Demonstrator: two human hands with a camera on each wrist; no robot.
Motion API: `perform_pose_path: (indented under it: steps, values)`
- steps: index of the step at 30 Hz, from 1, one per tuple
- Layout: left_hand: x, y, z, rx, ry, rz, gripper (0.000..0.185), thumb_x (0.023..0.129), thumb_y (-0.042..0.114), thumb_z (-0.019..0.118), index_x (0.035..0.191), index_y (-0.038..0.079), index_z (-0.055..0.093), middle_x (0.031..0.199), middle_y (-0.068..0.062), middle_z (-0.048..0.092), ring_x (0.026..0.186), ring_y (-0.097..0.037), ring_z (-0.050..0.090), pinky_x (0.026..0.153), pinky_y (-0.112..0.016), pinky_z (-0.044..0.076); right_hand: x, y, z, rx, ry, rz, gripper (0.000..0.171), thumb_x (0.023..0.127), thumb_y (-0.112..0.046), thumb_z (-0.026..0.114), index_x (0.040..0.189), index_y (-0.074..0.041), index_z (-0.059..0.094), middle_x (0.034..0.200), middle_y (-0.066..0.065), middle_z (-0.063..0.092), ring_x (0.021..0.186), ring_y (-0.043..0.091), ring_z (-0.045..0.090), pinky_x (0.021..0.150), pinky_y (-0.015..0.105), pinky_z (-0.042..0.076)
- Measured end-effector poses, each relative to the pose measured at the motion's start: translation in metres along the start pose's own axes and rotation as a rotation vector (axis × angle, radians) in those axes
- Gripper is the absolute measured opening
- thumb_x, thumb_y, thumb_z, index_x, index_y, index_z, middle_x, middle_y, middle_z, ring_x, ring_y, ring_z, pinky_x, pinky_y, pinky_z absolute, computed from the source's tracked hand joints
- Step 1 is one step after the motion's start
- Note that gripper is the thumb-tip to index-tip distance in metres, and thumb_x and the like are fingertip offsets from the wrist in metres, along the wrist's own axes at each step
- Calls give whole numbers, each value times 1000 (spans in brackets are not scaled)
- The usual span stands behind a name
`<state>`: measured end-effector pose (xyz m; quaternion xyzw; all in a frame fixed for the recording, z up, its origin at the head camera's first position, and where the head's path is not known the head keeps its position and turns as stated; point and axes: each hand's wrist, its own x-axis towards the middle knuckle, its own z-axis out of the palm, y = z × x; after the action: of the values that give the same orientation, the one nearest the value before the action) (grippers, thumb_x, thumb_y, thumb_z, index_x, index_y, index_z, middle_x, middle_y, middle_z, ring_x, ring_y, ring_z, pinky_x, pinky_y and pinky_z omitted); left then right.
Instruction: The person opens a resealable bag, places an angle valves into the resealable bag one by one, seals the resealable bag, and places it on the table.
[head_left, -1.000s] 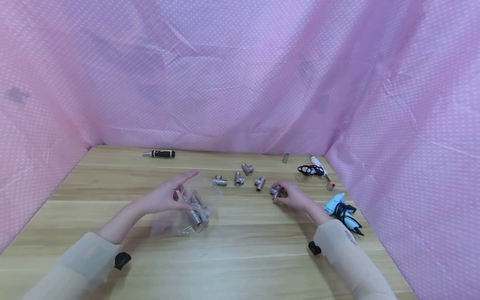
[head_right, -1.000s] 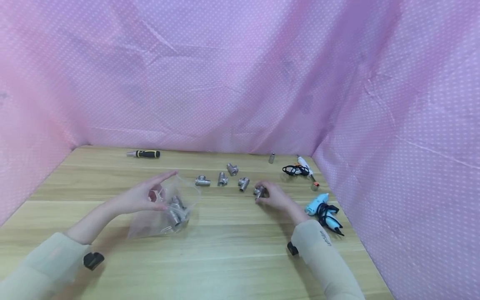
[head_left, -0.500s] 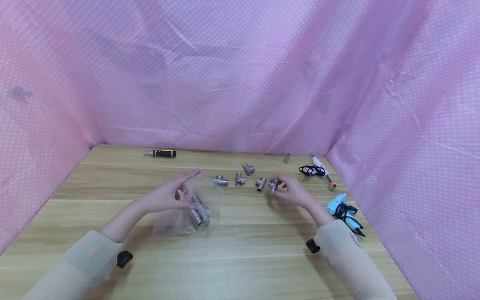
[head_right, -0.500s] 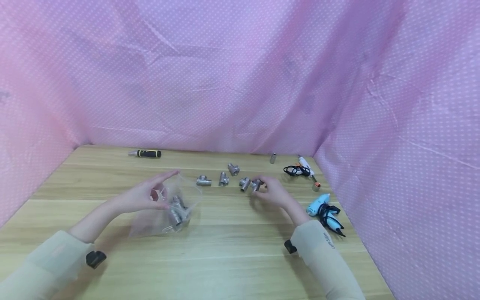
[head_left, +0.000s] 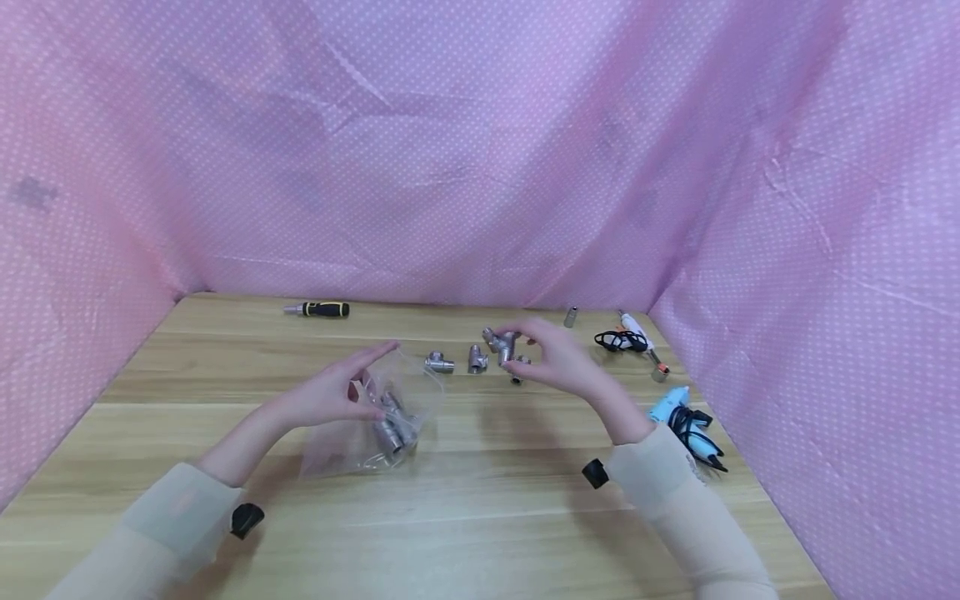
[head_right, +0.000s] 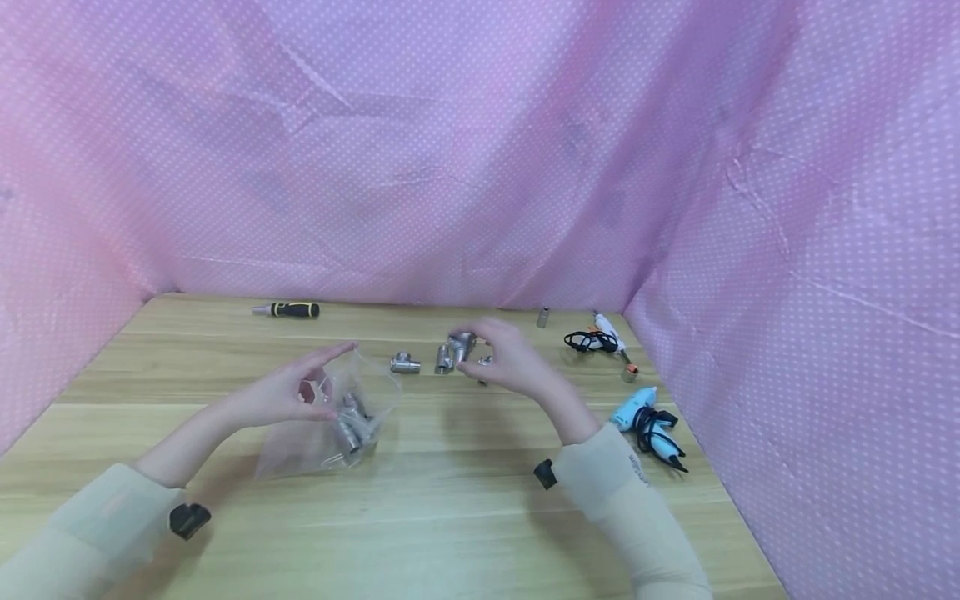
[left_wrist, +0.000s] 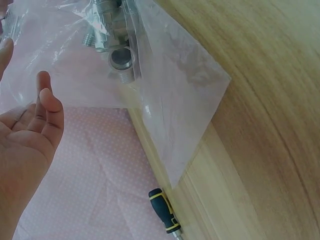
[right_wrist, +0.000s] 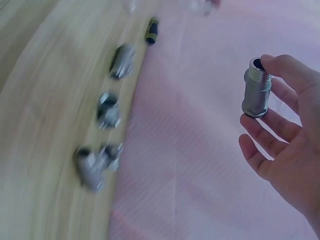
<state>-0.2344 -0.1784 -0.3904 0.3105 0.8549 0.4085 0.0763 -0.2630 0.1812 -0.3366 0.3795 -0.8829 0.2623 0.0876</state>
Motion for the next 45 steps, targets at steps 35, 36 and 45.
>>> perform_pose_path:
  steps: [35, 36, 45]
  values:
    - [2, -4, -3, 5, -5, 27, 98, 74, 30, 80, 151, 18, 21, 112, -2, 54, 84, -20, 59, 68, -25, 52, 73, -62, 97, -150, -305, -244, 45, 77, -30, 76, 118, -20, 63, 123, -6, 61, 120, 16, 47, 106, 34, 35]
    - [2, -4, -2, 4, -2, 26, 97, 74, 29, 80, 151, 18, 21, 113, -3, 54, 84, -20, 59, 68, -25, 52, 72, -61, 97, -146, -308, -244, 45, 77, -30, 76, 118, -20, 63, 123, -6, 61, 120, 16, 46, 106, 34, 34]
    - [3, -2, -1, 19, 15, 7, 97, 73, 28, 81, 151, 20, 23, 130, -8, 48, 84, -21, 57, 68, -27, 52, 65, -56, 73, -72, -186, -304, 44, 78, -29, 77, 117, -14, 64, 119, -3, 64, 114, 15, 51, 100, 26, 40]
